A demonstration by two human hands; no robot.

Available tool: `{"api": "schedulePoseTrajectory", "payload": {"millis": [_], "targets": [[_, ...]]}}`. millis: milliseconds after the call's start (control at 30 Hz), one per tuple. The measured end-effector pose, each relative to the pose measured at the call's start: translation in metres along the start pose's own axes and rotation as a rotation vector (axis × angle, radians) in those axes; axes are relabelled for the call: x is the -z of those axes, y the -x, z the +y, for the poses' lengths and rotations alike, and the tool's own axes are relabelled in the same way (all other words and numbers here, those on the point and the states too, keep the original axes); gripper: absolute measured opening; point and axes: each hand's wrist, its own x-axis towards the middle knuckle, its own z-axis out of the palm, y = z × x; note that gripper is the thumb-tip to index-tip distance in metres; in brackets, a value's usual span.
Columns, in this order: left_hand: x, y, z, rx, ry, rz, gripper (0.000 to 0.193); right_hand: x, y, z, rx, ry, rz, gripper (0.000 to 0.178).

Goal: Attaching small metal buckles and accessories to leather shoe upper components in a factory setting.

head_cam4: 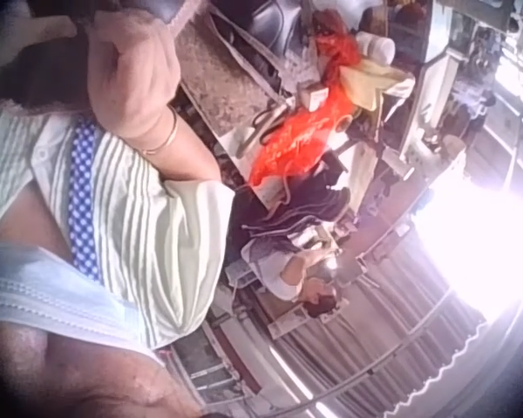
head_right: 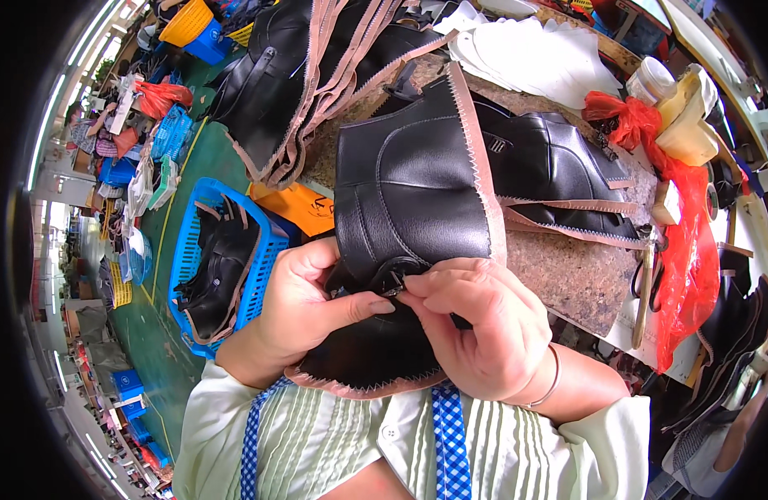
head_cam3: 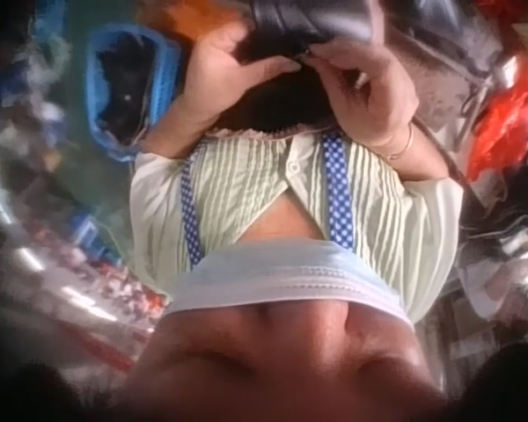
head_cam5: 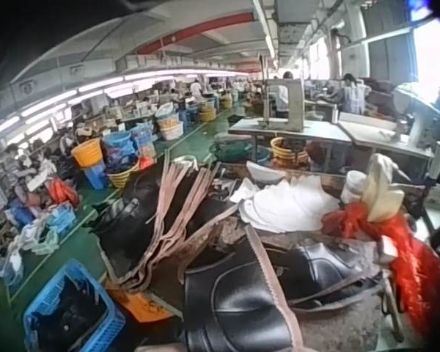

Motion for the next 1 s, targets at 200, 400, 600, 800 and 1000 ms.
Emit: {"api": "schedulePoseTrajectory", "payload": {"millis": [200,400,600,800,1000], "targets": [[0.000,-0.003,0.007,0.141,0.098,-0.094,0.033,0.000,-0.001,-0.002,0.037,0.029,-0.011,0.033],[-0.002,-0.003,0.003,0.097,0.128,-0.112,0.034,0.001,-0.006,-0.005,0.024,0.070,-0.024,0.029],[-0.002,-0.001,-0.001,0.073,0.099,-0.055,0.031,0.010,-0.016,-0.002,0.115,0.162,-0.187,0.030],[-0.003,0.000,-0.004,-0.056,-0.057,-0.034,0.031,0.009,-0.013,0.005,0.119,0.137,-0.171,0.028],[0.003,-0.011,0.018,-0.683,-0.867,-0.141,0.026,0.019,-0.030,0.001,0.222,0.333,-0.116,0.033]]}}
